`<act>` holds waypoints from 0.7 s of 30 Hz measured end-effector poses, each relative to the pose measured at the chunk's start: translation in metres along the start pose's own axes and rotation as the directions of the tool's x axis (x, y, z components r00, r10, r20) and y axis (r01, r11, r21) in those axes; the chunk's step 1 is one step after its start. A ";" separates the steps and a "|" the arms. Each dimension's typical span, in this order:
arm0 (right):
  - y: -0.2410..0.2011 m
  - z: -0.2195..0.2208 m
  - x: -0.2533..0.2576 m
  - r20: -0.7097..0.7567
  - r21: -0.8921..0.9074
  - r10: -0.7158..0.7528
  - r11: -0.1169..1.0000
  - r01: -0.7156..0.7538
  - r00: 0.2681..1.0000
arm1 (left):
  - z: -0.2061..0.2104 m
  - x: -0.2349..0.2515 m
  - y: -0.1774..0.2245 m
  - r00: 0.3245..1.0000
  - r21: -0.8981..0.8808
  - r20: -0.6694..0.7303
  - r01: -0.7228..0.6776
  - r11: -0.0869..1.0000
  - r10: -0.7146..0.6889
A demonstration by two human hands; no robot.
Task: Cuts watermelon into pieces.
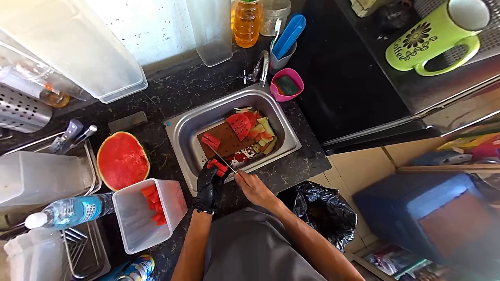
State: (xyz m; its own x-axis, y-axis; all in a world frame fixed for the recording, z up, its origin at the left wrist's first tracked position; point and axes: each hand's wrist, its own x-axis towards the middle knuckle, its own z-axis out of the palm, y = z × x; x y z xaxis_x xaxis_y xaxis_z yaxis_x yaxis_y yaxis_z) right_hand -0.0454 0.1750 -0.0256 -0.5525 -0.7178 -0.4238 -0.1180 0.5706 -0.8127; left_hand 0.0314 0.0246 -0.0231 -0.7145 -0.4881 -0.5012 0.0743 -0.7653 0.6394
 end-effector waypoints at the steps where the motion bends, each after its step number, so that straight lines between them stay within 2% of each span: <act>1: -0.002 -0.001 0.002 -0.005 -0.010 0.008 1.000 -0.008 1.000 | -0.001 0.000 0.000 1.000 0.009 -0.002 0.009 1.000 -0.009; 4: -0.013 -0.001 0.004 -0.116 0.049 -0.003 0.999 0.009 0.993 | -0.005 -0.001 0.003 1.000 0.071 -0.017 0.026 0.997 -0.025; 7: -0.023 -0.003 0.013 -0.164 0.052 -0.058 0.996 0.067 0.985 | -0.011 -0.007 0.006 0.995 0.149 0.059 0.066 0.987 -0.075; 11: -0.028 -0.016 0.028 -0.001 0.047 -0.122 0.991 0.122 0.993 | -0.016 -0.017 0.011 0.995 0.228 0.047 0.071 0.971 -0.084; 15: -0.026 -0.024 0.038 0.105 0.051 -0.145 0.989 0.141 0.984 | -0.028 -0.021 0.015 0.994 0.219 0.085 0.042 0.975 -0.062; 18: -0.024 -0.026 0.044 0.195 0.241 -0.061 0.971 0.013 0.979 | -0.032 -0.023 0.017 0.992 0.160 0.107 0.046 0.986 -0.064; 21: -0.026 -0.028 0.044 0.311 0.553 0.014 0.811 -0.193 0.950 | -0.034 -0.026 0.020 0.993 0.075 0.095 0.062 0.995 -0.069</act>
State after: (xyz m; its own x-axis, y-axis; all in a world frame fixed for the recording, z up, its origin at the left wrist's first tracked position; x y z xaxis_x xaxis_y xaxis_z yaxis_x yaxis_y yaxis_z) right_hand -0.0897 0.1398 -0.0117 -0.2701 -0.7982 -0.5385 0.4669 0.3805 -0.7983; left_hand 0.0754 0.0076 -0.0166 -0.7810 -0.3918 -0.4862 -0.0228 -0.7603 0.6492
